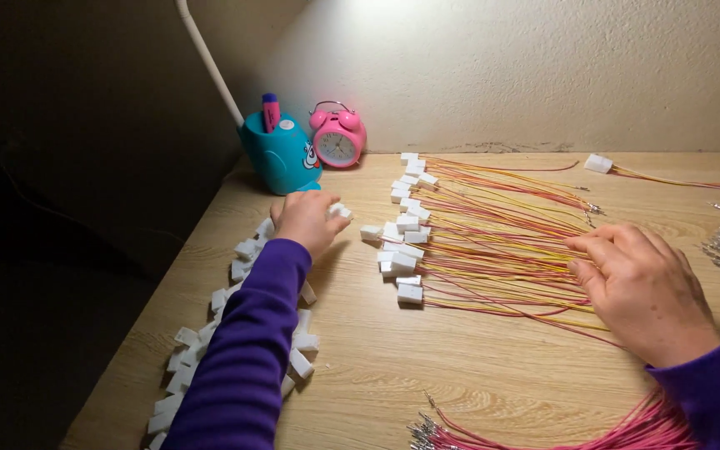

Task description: Assembling small electrical wire connectors by manually inserting wires into plastic housings.

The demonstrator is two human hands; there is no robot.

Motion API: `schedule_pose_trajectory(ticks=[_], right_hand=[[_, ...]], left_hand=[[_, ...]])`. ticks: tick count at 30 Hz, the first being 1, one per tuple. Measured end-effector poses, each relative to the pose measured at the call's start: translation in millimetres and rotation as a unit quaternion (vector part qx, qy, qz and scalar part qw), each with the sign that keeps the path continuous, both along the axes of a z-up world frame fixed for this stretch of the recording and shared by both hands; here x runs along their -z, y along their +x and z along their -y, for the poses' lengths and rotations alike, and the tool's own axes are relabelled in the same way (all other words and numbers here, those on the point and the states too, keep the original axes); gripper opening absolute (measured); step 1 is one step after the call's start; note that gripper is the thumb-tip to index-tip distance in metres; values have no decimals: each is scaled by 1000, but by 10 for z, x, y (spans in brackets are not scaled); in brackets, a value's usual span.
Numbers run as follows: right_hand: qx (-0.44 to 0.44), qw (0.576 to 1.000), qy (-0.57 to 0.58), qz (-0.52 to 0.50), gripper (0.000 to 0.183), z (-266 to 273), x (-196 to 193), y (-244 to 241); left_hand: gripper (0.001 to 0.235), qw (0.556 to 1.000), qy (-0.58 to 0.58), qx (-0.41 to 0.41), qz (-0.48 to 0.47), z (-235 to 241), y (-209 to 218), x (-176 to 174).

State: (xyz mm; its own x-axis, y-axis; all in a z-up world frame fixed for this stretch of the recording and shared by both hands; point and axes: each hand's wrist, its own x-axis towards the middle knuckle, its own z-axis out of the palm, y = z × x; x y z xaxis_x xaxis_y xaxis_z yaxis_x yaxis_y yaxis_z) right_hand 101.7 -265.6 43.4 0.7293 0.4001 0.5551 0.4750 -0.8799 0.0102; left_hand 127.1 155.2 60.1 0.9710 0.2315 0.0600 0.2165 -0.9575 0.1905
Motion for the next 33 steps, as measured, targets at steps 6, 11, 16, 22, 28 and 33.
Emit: schedule_pose_trajectory(ticks=[6,11,16,22,28,33], right_hand=[[-28,999,12,-31,31,-76,-66,-76],[-43,999,3,-27,33,-104,-109,-105],[-72,997,10,-21,35,-168,-217,-189],[-204,953,159,-160,26,-425,-533,-534],[-179,845,295,-407,47,-610,-528,-763],[-191,838,331,-390,38,-693,-518,-773]], left_hand=[[28,992,115,31,-46,194,29,71],[16,994,82,50,53,139,155,359],[12,990,61,58,113,158,-26,242],[23,912,-303,136,243,726,-751,-437],[33,494,-861,114,38,1534,-1196,-50],[31,451,-893,14,-13,1748,-1228,172]])
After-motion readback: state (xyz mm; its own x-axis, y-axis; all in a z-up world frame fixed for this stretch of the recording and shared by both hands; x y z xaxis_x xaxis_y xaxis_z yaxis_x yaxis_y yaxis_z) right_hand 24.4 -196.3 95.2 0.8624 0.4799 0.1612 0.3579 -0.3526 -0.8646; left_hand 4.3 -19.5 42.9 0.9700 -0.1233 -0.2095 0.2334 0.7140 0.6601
